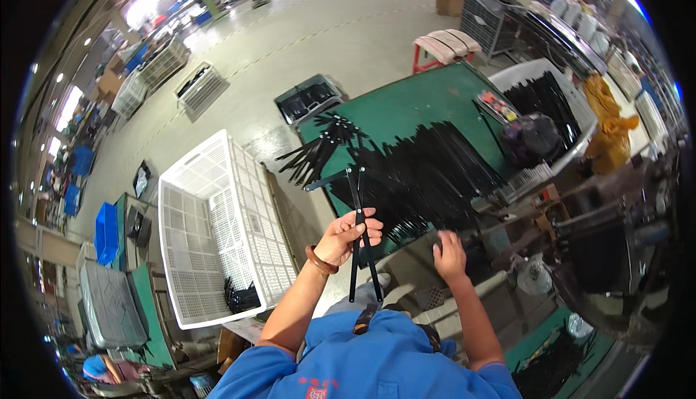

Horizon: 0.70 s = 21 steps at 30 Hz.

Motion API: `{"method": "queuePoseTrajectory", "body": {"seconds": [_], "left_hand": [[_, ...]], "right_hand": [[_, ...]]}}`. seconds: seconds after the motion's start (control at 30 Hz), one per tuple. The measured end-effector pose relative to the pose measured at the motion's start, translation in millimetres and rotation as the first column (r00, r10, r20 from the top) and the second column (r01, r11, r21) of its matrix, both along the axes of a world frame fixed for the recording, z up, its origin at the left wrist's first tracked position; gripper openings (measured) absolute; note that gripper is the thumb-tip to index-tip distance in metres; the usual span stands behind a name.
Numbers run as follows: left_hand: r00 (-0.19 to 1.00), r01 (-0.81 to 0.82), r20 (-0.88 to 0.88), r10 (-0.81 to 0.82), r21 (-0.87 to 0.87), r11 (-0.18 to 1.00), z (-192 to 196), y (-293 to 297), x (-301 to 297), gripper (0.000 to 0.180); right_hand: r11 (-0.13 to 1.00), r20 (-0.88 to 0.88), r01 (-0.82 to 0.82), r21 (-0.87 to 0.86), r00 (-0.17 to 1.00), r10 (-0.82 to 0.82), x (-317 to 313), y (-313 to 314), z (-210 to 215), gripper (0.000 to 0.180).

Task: The person repeatedly picks up black rods from a table, inserts them into a press-like machine, and removes the assembled pieces. The person places the finished rods into a white basket and continues the cycle.

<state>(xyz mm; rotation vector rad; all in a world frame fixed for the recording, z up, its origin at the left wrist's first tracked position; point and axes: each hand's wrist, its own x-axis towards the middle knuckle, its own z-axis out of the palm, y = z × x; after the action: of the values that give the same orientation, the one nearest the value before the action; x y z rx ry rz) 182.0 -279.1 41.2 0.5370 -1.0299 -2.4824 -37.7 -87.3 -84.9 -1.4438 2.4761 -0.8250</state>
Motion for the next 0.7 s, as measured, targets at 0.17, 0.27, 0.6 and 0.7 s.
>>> {"method": "queuePoseTrajectory", "body": {"seconds": [0.17,0.27,0.6,0.7], "left_hand": [[0.999,-0.032,-0.001,0.032,-0.005,0.999,-2.0,-24.2,25.2,0.039],[0.999,-0.044,0.001,0.044,-0.001,0.999,-8.0,-43.4,31.3,0.040],[0.981,0.009,0.191,0.025,-0.176,0.984,-56.0,-153.1,7.8,0.038],[0.778,0.016,0.472,0.414,-0.674,0.739,-124.5,-227.9,-8.9,0.033]], "right_hand": [[0.981,-0.307,0.160,0.111,0.944,-0.120,-28.5,-107.1,-29.7,0.055],[0.904,-0.218,0.186,0.384,0.970,-0.107,-21.5,-127.7,-45.2,0.057],[0.954,0.094,0.267,0.138,0.955,-0.281,-33.7,-113.5,-92.4,0.020],[0.945,0.074,0.296,0.137,0.949,-0.307,-37.1,-109.2,-79.6,0.017]]}}
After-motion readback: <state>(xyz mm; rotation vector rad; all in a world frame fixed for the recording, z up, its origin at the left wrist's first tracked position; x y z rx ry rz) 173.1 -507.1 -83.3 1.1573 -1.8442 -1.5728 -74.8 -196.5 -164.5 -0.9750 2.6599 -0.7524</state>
